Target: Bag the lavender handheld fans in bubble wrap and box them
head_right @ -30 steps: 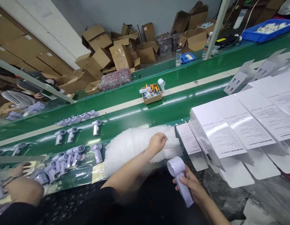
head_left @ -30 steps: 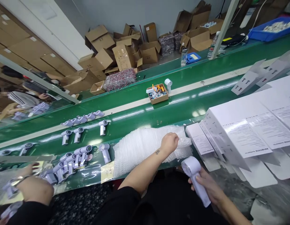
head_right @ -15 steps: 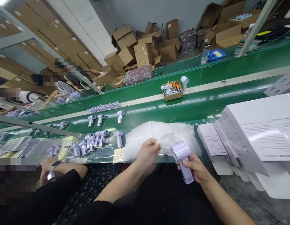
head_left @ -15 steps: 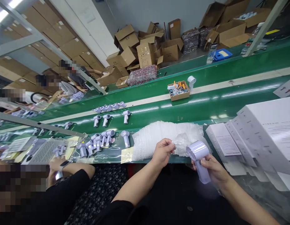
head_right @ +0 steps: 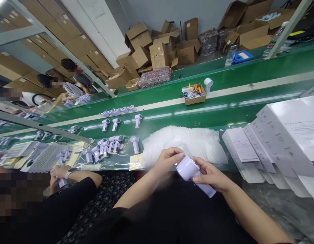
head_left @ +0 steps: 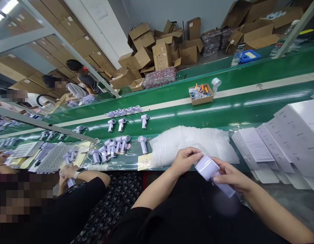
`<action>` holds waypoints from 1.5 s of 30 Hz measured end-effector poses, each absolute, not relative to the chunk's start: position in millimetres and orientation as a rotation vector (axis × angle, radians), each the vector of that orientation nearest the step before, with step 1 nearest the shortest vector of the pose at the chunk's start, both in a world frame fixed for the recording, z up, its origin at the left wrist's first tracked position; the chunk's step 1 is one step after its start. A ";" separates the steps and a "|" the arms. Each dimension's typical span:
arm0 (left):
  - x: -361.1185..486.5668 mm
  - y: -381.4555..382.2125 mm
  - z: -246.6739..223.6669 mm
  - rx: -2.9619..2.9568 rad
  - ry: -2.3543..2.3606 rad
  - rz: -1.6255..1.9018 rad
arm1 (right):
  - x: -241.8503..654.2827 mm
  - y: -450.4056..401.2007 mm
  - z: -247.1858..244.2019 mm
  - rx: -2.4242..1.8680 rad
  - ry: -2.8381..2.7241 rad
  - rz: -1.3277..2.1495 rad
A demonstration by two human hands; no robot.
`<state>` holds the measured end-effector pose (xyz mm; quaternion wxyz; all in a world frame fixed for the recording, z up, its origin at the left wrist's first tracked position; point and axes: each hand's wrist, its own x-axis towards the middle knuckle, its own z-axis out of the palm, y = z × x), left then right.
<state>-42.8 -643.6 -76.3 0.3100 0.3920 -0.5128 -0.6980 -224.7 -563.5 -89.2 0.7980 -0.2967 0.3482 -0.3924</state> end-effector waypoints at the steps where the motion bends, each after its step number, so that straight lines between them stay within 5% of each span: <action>1: -39.7 -644.5 -77.7 1.033 -1.347 -1.839 | -220.4 -565.9 -91.7 -0.656 0.737 -0.829; 5: -30.8 -646.6 -80.3 1.042 -1.549 -1.589 | -206.1 -567.0 -97.3 -0.643 0.850 -0.843; 12: -12.5 -645.9 -72.9 0.370 -2.482 -0.394 | -194.7 -560.3 -85.5 -0.422 1.047 -0.967; 18: 1.9 -644.7 -84.9 0.334 -2.495 0.046 | -190.0 -555.5 -83.3 -0.380 1.138 -1.100; 25: -22.6 -659.7 -108.3 0.466 -2.330 0.046 | -185.7 -556.8 -78.9 -0.297 1.251 -1.202; 33: -49.3 -647.9 -138.1 0.869 -2.120 -0.657 | -187.7 -555.5 -91.3 -0.305 1.336 -1.390; 45: -76.3 -635.8 -87.6 0.406 -2.443 -0.971 | -198.5 -532.1 -82.3 0.076 1.283 -1.189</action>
